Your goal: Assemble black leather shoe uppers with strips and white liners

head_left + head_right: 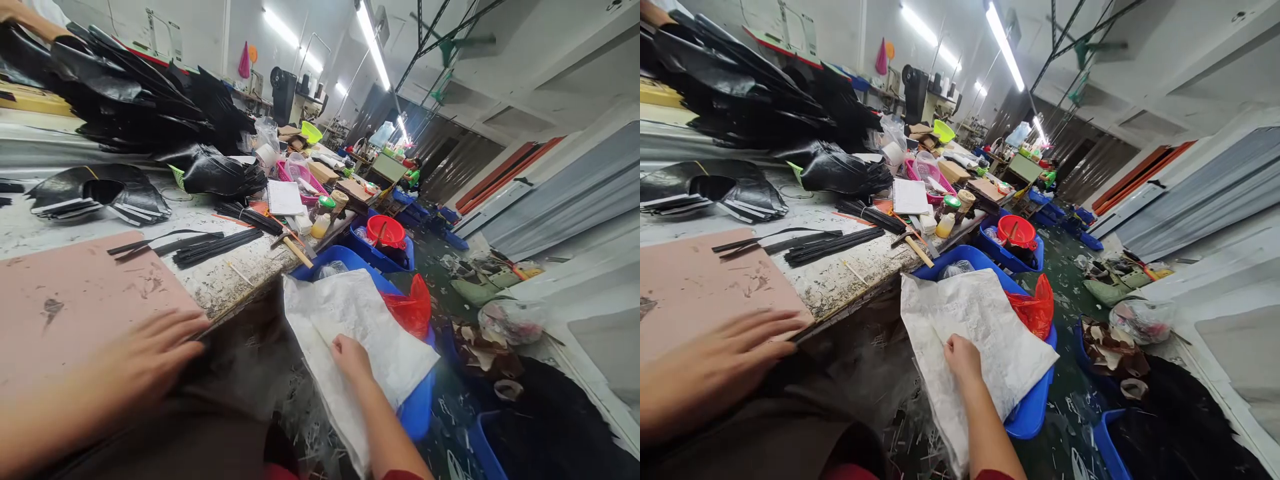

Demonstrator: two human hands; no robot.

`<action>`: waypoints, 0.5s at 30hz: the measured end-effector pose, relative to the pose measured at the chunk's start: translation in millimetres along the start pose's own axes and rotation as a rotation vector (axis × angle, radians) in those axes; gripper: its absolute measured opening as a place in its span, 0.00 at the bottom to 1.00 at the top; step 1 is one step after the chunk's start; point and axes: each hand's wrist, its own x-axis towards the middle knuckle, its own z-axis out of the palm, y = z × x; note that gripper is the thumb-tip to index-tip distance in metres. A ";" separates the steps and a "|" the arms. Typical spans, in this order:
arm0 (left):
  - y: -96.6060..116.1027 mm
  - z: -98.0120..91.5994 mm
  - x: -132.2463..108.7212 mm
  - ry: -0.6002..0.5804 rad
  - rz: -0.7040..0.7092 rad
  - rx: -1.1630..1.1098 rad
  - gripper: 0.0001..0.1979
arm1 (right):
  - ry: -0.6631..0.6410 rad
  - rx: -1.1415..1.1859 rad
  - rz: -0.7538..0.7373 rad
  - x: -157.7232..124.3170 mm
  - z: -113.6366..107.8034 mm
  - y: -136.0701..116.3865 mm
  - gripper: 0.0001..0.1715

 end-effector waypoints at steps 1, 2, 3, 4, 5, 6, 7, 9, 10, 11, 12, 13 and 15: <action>17.7 13.7 19.6 -0.121 0.111 0.031 0.17 | 0.014 -0.004 -0.025 -6.6 4.9 -8.1 0.11; 34.5 29.8 38.0 -0.193 0.205 0.038 0.17 | 0.022 -0.006 -0.049 -13.9 11.1 -15.9 0.11; 49.2 47.8 54.4 -0.269 0.281 0.035 0.16 | 0.023 -0.009 -0.068 -21.3 18.2 -22.6 0.10; 61.0 66.9 68.1 -0.318 0.332 0.018 0.14 | 0.027 -0.010 -0.085 -28.7 25.8 -27.4 0.10; 69.7 86.5 78.8 -0.374 0.384 -0.009 0.12 | 0.043 -0.008 -0.106 -35.6 33.5 -29.9 0.11; 75.5 105.6 86.6 -0.434 0.418 -0.036 0.11 | 0.072 -0.001 -0.134 -41.8 40.6 -30.1 0.11; 78.7 123.4 91.8 -0.493 0.423 -0.050 0.11 | 0.112 0.010 -0.168 -47.2 46.9 -27.9 0.13; 79.8 152.7 97.1 -0.561 0.459 -0.038 0.14 | 0.180 0.032 -0.251 -55.5 55.8 -18.6 0.15; 78.6 163.5 98.3 -0.581 0.475 -0.025 0.15 | 0.193 0.042 -0.286 -58.3 58.1 -12.6 0.15; 77.0 171.7 99.1 -0.593 0.493 -0.012 0.15 | 0.190 0.046 -0.308 -60.1 59.2 -6.6 0.13; 75.2 177.6 99.7 -0.603 0.508 -0.003 0.14 | 0.185 0.043 -0.318 -60.9 59.2 -1.2 0.11; 73.4 181.4 100.3 -0.612 0.518 -0.001 0.13 | 0.188 0.035 -0.319 -60.7 58.4 3.2 0.08; 70.9 184.8 101.1 -0.625 0.534 -0.004 0.11 | 0.223 0.010 -0.317 -56.8 55.6 7.7 0.04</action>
